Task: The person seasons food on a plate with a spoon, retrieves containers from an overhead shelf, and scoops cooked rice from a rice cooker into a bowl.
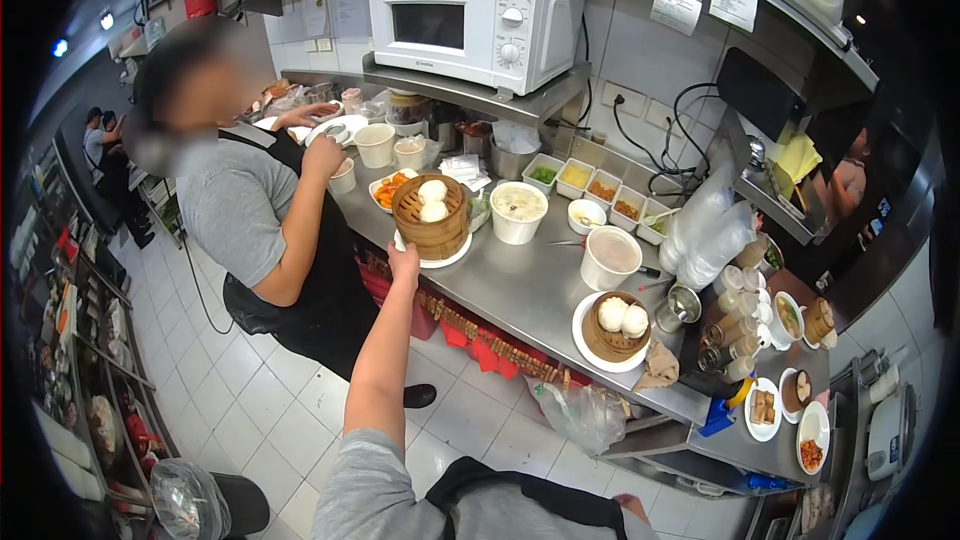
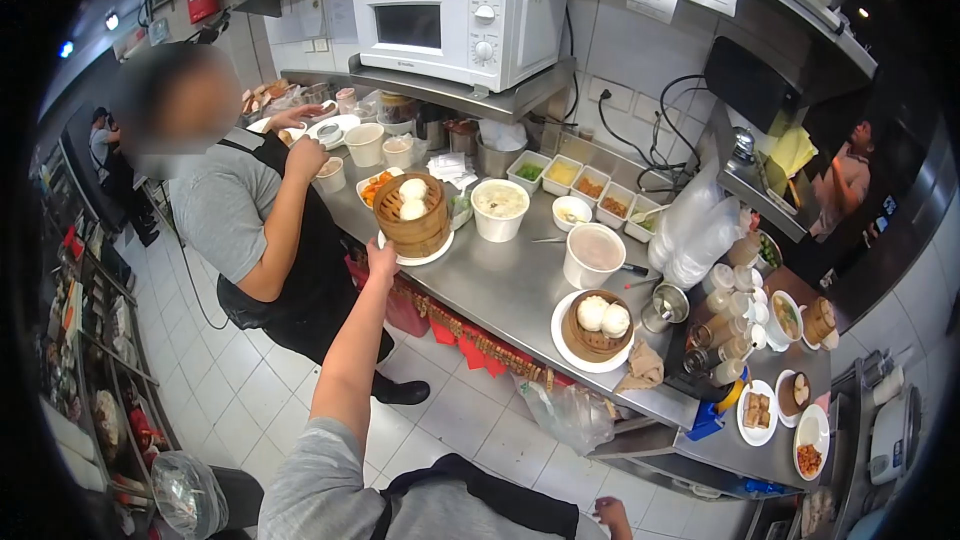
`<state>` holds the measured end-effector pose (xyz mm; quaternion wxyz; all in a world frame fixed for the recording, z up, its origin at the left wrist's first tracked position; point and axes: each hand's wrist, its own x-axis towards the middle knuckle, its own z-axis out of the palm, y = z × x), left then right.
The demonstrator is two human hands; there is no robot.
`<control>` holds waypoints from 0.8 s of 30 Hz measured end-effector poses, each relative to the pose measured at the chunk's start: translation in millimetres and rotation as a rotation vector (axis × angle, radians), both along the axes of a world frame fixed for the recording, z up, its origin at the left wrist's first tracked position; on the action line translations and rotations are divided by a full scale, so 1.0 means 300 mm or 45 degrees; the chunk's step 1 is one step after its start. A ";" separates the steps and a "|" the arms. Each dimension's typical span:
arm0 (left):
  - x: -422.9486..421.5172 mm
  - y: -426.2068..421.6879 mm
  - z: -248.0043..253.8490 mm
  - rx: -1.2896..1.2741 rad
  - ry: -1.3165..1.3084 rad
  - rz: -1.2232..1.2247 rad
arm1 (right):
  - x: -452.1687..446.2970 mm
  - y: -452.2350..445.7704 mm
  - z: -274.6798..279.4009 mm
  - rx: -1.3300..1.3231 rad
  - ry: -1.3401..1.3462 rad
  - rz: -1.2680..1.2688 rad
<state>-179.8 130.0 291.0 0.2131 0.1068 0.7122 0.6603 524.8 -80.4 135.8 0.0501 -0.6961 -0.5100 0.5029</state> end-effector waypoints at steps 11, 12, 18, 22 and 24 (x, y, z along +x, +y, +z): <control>-0.254 0.071 0.004 -0.068 -0.252 -0.084 | -0.735 0.433 0.297 0.353 0.758 -0.005; -0.321 0.090 -0.086 0.003 -0.297 -0.141 | -0.786 0.431 0.304 0.417 0.882 -0.294; -0.193 -0.006 -0.308 0.182 0.116 0.023 | -0.863 0.630 0.350 0.534 1.083 -1.253; -0.026 -0.211 -0.649 -0.264 -0.413 -0.641 | -0.806 0.678 0.367 0.465 0.866 -1.062; 0.251 -0.346 -0.634 -0.409 -0.439 -1.020 | -0.812 0.678 0.368 0.494 0.755 -1.059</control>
